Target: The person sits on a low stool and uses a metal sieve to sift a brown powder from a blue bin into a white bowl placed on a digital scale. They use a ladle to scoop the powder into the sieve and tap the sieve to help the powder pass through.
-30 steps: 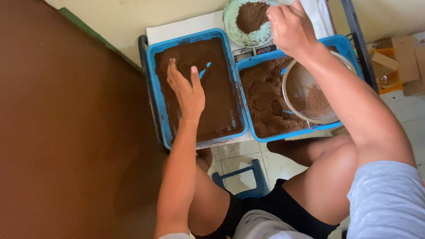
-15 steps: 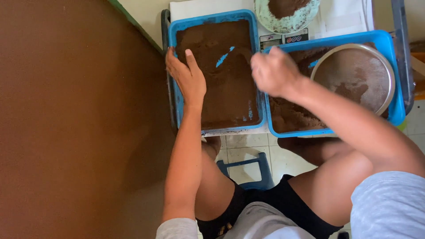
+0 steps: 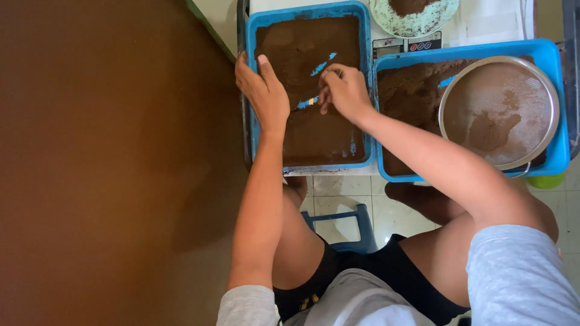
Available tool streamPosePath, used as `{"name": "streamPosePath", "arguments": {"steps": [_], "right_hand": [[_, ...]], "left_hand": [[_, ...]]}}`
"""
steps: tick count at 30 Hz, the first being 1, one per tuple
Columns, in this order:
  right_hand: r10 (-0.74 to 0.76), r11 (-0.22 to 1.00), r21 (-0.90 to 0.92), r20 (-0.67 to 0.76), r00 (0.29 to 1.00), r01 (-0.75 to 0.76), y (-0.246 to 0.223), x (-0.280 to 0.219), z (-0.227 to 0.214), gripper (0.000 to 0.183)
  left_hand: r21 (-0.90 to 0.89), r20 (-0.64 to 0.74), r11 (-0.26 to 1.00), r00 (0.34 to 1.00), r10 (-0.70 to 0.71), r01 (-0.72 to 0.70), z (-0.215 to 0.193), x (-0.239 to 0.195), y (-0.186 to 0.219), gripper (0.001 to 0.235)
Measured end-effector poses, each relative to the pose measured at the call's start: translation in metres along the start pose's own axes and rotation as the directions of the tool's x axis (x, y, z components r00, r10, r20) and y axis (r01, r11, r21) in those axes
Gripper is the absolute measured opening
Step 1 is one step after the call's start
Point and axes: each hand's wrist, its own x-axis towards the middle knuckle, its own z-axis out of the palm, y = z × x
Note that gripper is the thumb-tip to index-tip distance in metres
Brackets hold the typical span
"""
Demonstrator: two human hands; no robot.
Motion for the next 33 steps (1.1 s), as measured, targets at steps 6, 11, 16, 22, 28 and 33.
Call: {"name": "streamPosePath", "arguments": {"steps": [6,11,16,22,28,33], "right_hand": [[0.014,0.970,0.243,-0.016,1.000,-0.010,0.025,0.023,-0.036,0.028],[-0.095,0.975,0.195,-0.063,0.993,0.105,0.007,0.017,-0.088,0.024],[-0.217,0.962,0.143,-0.112,0.970,0.231,-0.010,0.019,-0.144,0.020],[-0.266,0.953,0.077,-0.250,0.931,0.293,-0.007,0.042,-0.208,0.019],[-0.419,0.904,-0.230,-0.310,0.853,0.360,0.020,0.082,-0.250,0.043],[-0.647,0.001,-0.879,0.363,0.670,0.476,0.007,0.081,-0.245,0.030]], "left_hand": [[-0.062,-0.016,0.994,0.996,-0.088,0.087,-0.005,0.004,0.005,0.061],[-0.097,0.089,0.994,0.995,-0.041,0.049,0.005,-0.005,0.016,0.060],[-0.135,0.303,0.991,0.953,0.029,0.013,0.017,-0.020,0.044,0.065],[-0.154,0.445,0.987,0.890,0.104,-0.039,0.026,-0.031,0.056,0.066],[-0.130,0.464,0.992,0.884,0.057,0.004,0.021,-0.026,0.057,0.069],[-0.081,0.396,0.995,0.918,-0.025,0.063,0.019,-0.019,0.049,0.078]]}}
